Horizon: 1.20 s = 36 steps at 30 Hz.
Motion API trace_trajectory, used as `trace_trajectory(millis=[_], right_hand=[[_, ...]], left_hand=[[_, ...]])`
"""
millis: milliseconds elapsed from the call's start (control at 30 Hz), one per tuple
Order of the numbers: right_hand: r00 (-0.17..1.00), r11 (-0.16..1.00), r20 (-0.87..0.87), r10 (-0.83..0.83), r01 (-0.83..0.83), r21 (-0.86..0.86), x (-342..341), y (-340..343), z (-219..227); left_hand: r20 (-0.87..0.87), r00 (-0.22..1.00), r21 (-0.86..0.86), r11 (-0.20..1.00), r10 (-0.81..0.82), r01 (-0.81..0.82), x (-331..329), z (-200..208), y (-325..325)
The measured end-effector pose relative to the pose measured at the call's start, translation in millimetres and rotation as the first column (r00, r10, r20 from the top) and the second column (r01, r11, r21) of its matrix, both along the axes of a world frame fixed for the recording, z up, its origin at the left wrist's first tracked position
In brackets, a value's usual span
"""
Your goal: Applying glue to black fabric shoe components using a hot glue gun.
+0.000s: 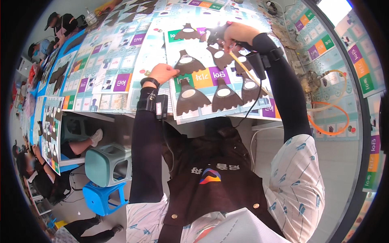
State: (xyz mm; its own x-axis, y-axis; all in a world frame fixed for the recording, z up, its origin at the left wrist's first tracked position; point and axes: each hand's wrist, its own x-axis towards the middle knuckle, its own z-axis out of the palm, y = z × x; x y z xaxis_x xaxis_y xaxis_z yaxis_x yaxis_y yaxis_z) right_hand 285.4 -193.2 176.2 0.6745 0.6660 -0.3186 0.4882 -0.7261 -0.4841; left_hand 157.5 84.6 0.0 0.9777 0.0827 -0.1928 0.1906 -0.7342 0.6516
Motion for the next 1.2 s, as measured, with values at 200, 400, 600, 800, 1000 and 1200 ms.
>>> trace_trajectory(millis=[200, 400, 600, 800, 1000, 1200], right_hand=[[0.97, 0.977, -0.115, -0.214, 0.212, -0.025, 14, -40, 6], [0.959, 0.954, -0.11, -0.261, 0.274, 0.123, 4, -57, 12], [0.961, 0.958, -0.169, -0.22, 0.246, 0.15, 5, -74, 20], [0.982, 0.979, -0.158, -0.108, 0.133, 0.157, 8, -72, 14], [0.957, 0.99, -0.288, -0.039, 0.075, 0.116, 38, -48, -29], [0.989, 1.0, -0.148, -0.028, 0.026, -0.017, 29, -15, -33]], left_hand=[[0.027, 0.994, -0.059, 0.993, 0.102, -0.1, 0, -6, 6], [0.528, 0.848, 0.341, 0.927, -0.052, -0.156, 15, 37, -56], [0.328, 0.665, 0.73, 0.627, -0.671, 0.272, 51, 47, -154], [0.22, 0.676, 0.768, 0.552, -0.704, 0.325, 72, 31, -154], [0.217, 0.636, 0.768, 0.531, -0.741, 0.357, 26, 41, -109], [0.205, 0.711, 0.753, 0.573, -0.672, 0.324, 8, 23, -105]])
